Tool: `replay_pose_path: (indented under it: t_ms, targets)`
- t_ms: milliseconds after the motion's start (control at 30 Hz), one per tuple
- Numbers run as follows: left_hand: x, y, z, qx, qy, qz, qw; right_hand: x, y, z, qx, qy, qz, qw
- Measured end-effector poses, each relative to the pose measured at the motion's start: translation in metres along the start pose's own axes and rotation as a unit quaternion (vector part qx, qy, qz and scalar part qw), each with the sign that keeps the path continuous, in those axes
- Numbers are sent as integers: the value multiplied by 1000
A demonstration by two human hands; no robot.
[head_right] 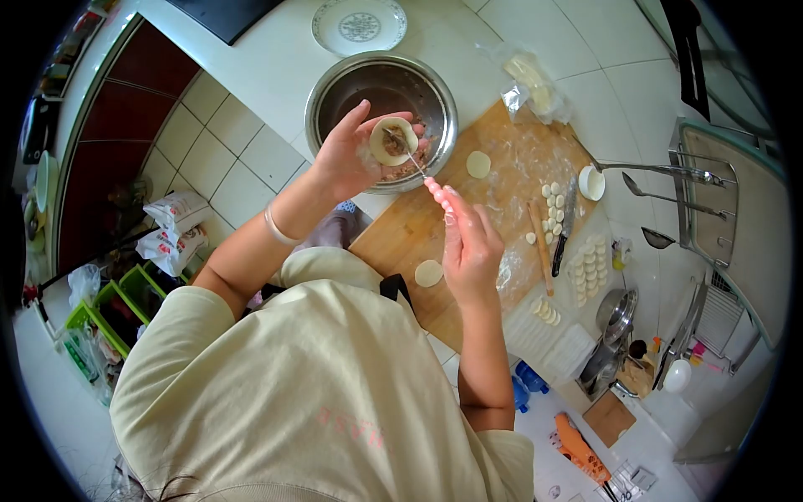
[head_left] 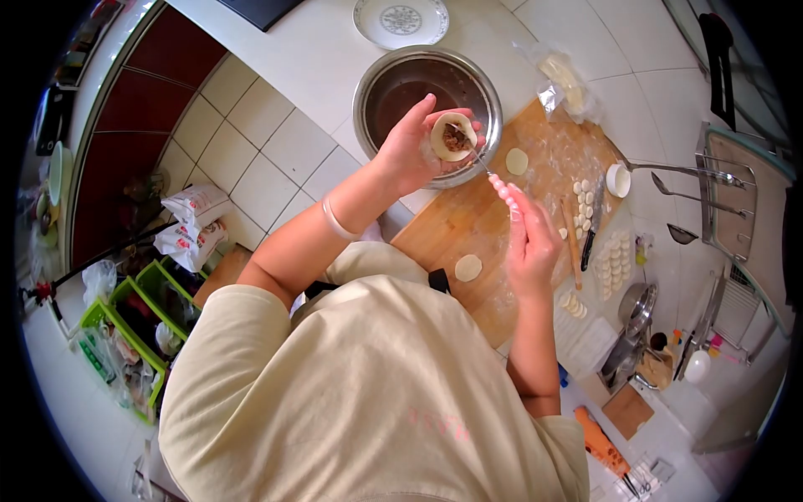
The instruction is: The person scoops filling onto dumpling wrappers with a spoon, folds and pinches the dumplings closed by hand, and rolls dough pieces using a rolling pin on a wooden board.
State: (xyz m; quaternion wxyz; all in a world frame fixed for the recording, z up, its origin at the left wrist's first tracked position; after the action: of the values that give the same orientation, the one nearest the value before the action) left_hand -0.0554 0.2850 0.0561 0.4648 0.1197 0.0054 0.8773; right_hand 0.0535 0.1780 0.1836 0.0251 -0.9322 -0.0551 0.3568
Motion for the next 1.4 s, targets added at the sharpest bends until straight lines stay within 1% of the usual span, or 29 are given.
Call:
replay_pose_path:
  t_ms: [67, 133, 200, 333, 400, 433, 500, 533, 633, 700, 733, 800, 833, 867, 900, 933, 967, 1033, 1100, 1167, 1233, 1267, 1300, 1333, 1367, 1400]
  targets:
    - [-1, 0, -1, -21, 25, 0, 999, 1, 3, -7, 6, -15, -9, 1000]
    - [1, 2, -2, -11, 35, 0, 999, 1, 4, -14, 13, -29, -18, 999]
    - [3, 4, -1, -1, 45, 1, 999, 3, 2, -14, -7, -29, -3, 1000]
    - [-1, 4, 4, -24, 72, -11, 997, 4, 1, -9, -16, -25, 3, 1000]
    - [1, 5, 3, -27, 81, -10, 996, 3, 2, -15, 14, -70, -23, 997]
    - [0, 6, 2, -28, 83, -13, 996, 2, 2, -15, 12, -71, -25, 997]
    - [-2, 7, 3, -32, 85, -20, 996, 6, 2, -9, -30, -60, 5, 998]
    - [-3, 7, 5, -30, 81, -24, 996, 6, 4, -9, -29, -59, 7, 998]
    - [-3, 8, 2, -31, 78, -22, 996, 9, 2, -7, -19, -91, -12, 996]
    - [-4, 9, -1, -37, 80, -24, 996, 8, -1, 3, -54, -80, -17, 995]
    - [-4, 11, -4, -39, 81, -20, 996, 8, -3, 6, -53, -80, -16, 995]
    - [-2, 16, -14, -40, 82, -14, 996, 16, -14, 6, 18, -187, -18, 982]
    - [2, 20, -28, 3, 51, 5, 999, 20, -19, 11, 19, -189, -18, 982]
    - [5, 24, -41, 44, 21, 22, 999, 32, -24, 21, 6, -166, 38, 985]
    - [4, 28, -48, 44, 19, 19, 999, 49, -27, 31, -8, -144, 95, 985]
    - [5, 30, -55, 46, 20, 28, 998, 68, -32, 49, -34, -41, 66, 996]
    - [8, 32, -58, 50, 22, 42, 998, 78, -32, 60, -32, -40, 66, 996]
    - [12, 37, -45, 54, 22, 45, 997, 82, -35, 94, -122, 123, 64, 983]
    - [18, 44, -33, 90, 38, 56, 994, 90, -32, 108, -142, 124, 68, 980]
    - [23, 48, -21, 75, 40, 58, 995, 94, -29, 113, -163, 127, 74, 976]
    - [25, 51, -7, 61, 43, 57, 996, 47, -37, 72, -31, 166, -2, 986]
    - [23, 51, 5, 34, 43, 45, 997, 31, -41, 62, -31, 167, 0, 986]
    - [19, 50, 16, 8, 44, 33, 998, 4, -43, 50, -15, 160, -76, 984]
    - [15, 48, 22, 5, 45, 28, 999, -14, -41, 44, 3, 156, -149, 976]
    - [8, 46, 30, -14, 54, 4, 998, -15, -40, 43, 6, 160, -146, 976]
    - [1, 45, 38, -33, 63, -20, 997, -23, -36, 42, 10, 152, -192, 969]
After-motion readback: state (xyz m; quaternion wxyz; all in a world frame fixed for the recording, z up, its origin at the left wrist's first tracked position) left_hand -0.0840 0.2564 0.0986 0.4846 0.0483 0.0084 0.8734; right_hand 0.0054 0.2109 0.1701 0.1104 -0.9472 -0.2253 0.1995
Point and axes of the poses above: each hand's wrist, its own y-axis away from the middle knuckle, its own z-axis out of the palm, x = y × z, the point moved 8 cm from there along -y, towards the middle knuckle, and after that the axes turned 15 degrees about -x, right-handed, at the moved point
